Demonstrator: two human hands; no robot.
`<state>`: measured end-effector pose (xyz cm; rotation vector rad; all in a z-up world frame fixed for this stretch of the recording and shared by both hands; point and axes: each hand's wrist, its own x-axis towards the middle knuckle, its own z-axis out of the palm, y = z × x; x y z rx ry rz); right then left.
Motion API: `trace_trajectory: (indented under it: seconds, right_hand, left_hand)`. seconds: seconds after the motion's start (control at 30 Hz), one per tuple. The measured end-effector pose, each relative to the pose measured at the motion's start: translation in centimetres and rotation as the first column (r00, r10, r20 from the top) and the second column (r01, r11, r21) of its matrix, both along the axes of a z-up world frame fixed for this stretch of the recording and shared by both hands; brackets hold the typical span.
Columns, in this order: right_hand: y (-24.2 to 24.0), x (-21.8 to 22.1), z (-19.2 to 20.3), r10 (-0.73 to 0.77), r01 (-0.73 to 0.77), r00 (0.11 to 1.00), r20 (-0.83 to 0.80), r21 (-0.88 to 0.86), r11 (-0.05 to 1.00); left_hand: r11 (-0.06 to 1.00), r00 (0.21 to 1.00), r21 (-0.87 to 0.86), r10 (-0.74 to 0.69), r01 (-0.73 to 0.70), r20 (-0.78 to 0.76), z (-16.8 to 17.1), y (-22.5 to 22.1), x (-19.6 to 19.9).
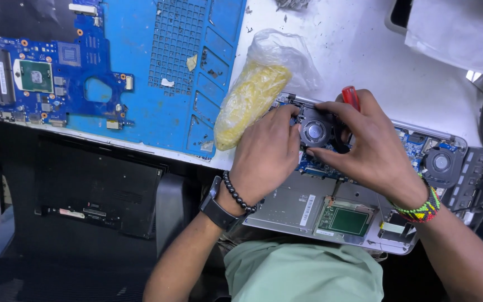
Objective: The person uses a screwdriver to remove screws securing the cooling fan and heat sink to the laptop motherboard, then carefully lifts the components out.
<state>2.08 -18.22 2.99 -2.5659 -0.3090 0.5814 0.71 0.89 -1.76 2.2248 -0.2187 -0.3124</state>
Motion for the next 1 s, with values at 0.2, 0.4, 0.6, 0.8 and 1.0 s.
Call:
trace_trajectory:
  seconds: [0.2, 0.4, 0.6, 0.8, 1.0]
  right_hand:
    - [0.0, -0.2, -0.4, 0.027, -0.027, 0.999, 0.028, -0.014, 1.0]
    - [0.5, -0.8, -0.9, 0.087, -0.087, 0.979, 0.185, -0.009, 0.996]
    - [1.3, -0.6, -0.5, 0.043, -0.038, 0.982, 0.183, -0.027, 0.999]
    - [1.7, -0.6, -0.5, -0.02, 0.024, 0.978, 0.21, -0.02, 1.0]
    - [1.9, -0.7, -0.7, -0.035, 0.039, 0.971, 0.237, -0.013, 0.999]
  left_hand:
    - [0.995, 0.995, -0.094, -0.022, 0.013, -0.1, 0.2, 0.2, 0.2]
    - [0.997, 0.998, -0.073, 0.024, -0.028, -0.053, -0.2, -0.2, -0.1]
    - [0.998, 0.999, -0.049, 0.03, -0.032, -0.043, -0.2, -0.4, -0.1]
    - [0.998, 0.998, -0.031, 0.061, -0.061, 0.014, -0.2, -0.5, -0.2]
    - [0.998, 0.998, -0.025, 0.064, -0.064, 0.015, -0.3, -0.4, 0.0]
